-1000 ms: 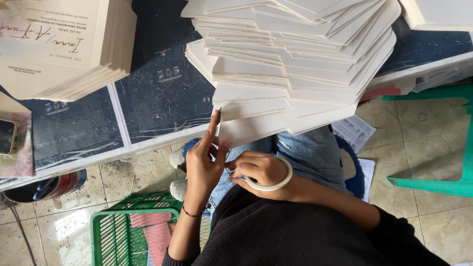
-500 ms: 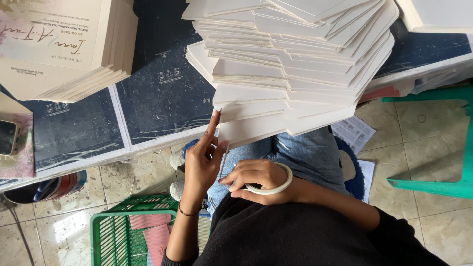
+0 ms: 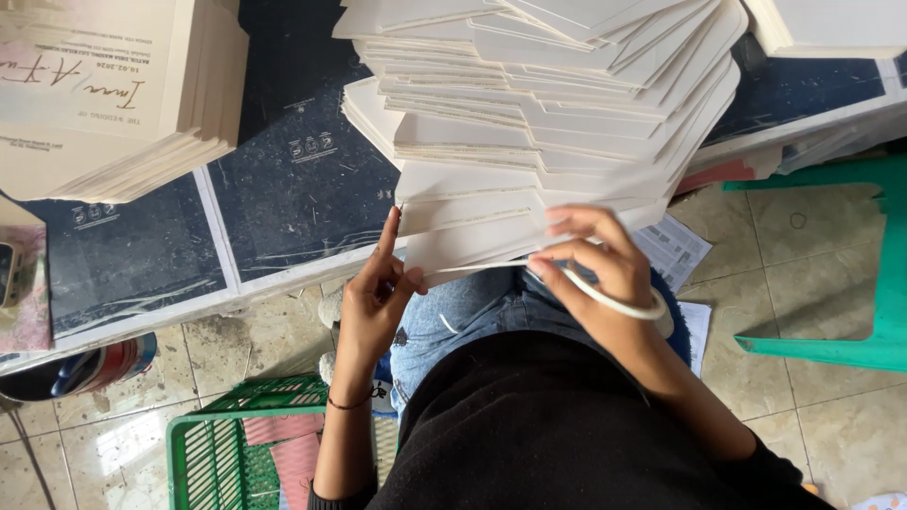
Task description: A person is flipping through a large stack of white paper cards, likely counting or inspecting them, and then gathers the stack together.
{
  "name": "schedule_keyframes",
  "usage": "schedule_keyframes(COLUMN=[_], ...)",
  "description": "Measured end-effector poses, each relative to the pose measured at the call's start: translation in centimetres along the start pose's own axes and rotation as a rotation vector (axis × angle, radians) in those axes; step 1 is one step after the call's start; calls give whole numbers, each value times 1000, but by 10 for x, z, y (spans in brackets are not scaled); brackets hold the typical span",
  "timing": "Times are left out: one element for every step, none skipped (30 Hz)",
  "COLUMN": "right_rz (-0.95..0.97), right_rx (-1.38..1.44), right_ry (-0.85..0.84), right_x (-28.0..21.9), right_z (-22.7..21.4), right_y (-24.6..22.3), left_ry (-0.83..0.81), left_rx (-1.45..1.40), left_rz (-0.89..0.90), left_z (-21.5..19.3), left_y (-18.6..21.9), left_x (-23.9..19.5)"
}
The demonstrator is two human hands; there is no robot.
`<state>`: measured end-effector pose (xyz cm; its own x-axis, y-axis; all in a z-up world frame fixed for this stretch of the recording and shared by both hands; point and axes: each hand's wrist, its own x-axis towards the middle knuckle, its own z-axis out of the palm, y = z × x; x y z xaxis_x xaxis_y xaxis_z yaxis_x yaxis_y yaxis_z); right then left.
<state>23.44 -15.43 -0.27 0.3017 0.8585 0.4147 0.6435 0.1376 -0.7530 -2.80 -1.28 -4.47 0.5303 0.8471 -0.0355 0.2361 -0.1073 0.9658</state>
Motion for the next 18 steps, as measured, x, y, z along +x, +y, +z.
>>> schedule_keyframes(right_rz=[-1, 7, 16, 14, 5, -4, -1, 24, 51, 55, 66, 76, 77, 85, 95, 97, 99, 102], right_rx=[0, -19, -32, -27, -58, -88, -88, -58, -31, -34, -37, -40, -36, -46, -58, -56, -68, -81], right_ry=[1, 47, 91, 90, 92, 93, 93, 75, 60, 62, 64, 66, 65, 61, 59, 59, 51, 42], right_x=[4, 8, 13, 15, 16, 16, 17, 17, 17, 17, 19, 21, 21, 22, 21, 20, 19, 18], right_z=[0, -1, 1, 0, -2, -4, -3, -3, -4, -3, -2, -1, 0, 0, 0, 2, 2, 1], right_y=[-4, -8, -12, -9, -6, -2, 1, 5, 8, 9, 10, 11, 10, 9, 8, 10, 13, 15], left_ry=[0, 2, 7, 10, 10, 10, 7, 5, -1, -6, 7, 19, 21, 43, 62, 62, 119, 176], left_rx=[0, 8, 20, 24, 23, 22, 22, 12, 2, 1, -1, -2, 1, 31, 61, 63, 233, 403], left_rz=[2, 1, -3, -3, -6, -8, -10, -19, -26, -27, -18, -9, -11, 6, 23, 23, 98, 174], left_z=[2, 3, 3, 1, 2, 2, 2, 2, 2, 3, 3, 3, 5, 7, 9, 9, 11, 12], left_y=[-1, -2, -2, 2, 5, 9, 8, 8, 8, 8, 8, 8, 11, 14, 16, 19, 21, 24], left_x=[0, 0, -1, -1, -1, -1, -1, -1, 0, -1, 0, -1, -1, -2, -2, -5, -6, -8])
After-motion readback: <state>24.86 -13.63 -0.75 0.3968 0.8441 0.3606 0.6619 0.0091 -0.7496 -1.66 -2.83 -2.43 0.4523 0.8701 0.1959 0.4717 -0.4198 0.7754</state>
